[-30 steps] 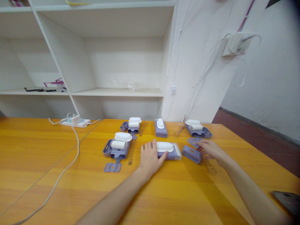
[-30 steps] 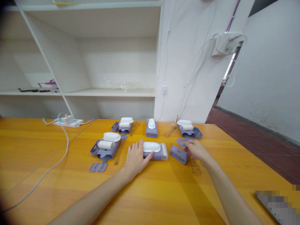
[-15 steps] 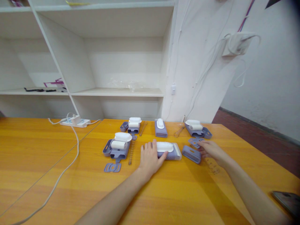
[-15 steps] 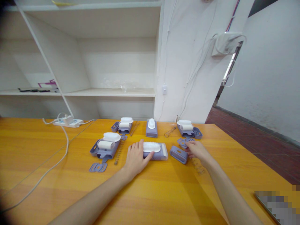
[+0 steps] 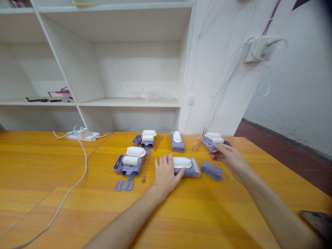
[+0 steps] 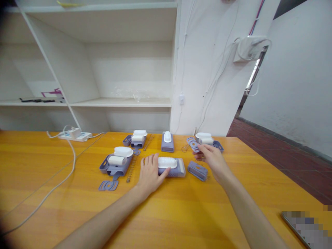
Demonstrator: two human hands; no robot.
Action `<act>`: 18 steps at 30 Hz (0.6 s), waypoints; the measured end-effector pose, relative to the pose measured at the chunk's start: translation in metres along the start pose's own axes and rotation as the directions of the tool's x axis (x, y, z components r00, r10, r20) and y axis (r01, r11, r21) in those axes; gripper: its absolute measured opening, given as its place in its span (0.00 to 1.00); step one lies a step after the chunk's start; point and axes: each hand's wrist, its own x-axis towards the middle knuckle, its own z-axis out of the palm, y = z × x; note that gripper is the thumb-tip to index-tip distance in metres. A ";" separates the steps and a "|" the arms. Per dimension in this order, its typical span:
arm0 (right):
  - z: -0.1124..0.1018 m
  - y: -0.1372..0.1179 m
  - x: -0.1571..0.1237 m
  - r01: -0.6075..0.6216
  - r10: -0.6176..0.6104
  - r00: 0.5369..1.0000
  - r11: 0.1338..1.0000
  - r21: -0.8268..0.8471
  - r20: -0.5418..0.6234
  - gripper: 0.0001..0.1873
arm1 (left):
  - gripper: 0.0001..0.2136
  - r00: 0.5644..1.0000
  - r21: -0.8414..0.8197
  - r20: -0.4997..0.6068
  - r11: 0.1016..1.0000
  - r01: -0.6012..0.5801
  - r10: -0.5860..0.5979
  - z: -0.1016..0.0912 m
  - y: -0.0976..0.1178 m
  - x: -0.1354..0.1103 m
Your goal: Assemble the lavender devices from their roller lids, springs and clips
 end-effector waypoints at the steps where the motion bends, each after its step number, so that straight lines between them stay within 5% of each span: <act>1: 0.008 -0.002 -0.005 -0.017 0.014 0.999 0.998 0.060 0.044 0.13 | 0.30 1.000 -0.011 -0.017 1.000 -0.022 0.022 -0.001 0.000 0.000; 6: 0.040 0.002 -0.021 -0.217 0.129 0.956 0.915 0.341 0.263 0.08 | 0.30 0.965 -0.084 -0.110 0.965 -0.248 0.238 -0.002 0.001 -0.001; 10: 0.058 0.016 -0.027 -0.378 0.214 0.899 0.819 0.432 0.381 0.08 | 0.21 0.901 -0.077 -0.177 0.907 -0.414 0.396 -0.001 0.000 -0.005; 15: 0.070 0.029 -0.034 -0.446 0.271 0.869 0.791 0.419 0.415 0.09 | 0.13 0.836 -0.028 -0.230 0.855 -0.517 0.498 0.004 -0.005 -0.008; 18: 0.073 0.032 -0.035 -0.353 0.246 0.917 0.868 0.351 0.315 0.09 | 0.12 0.848 -0.049 -0.282 0.876 -0.480 0.449 0.004 -0.007 -0.008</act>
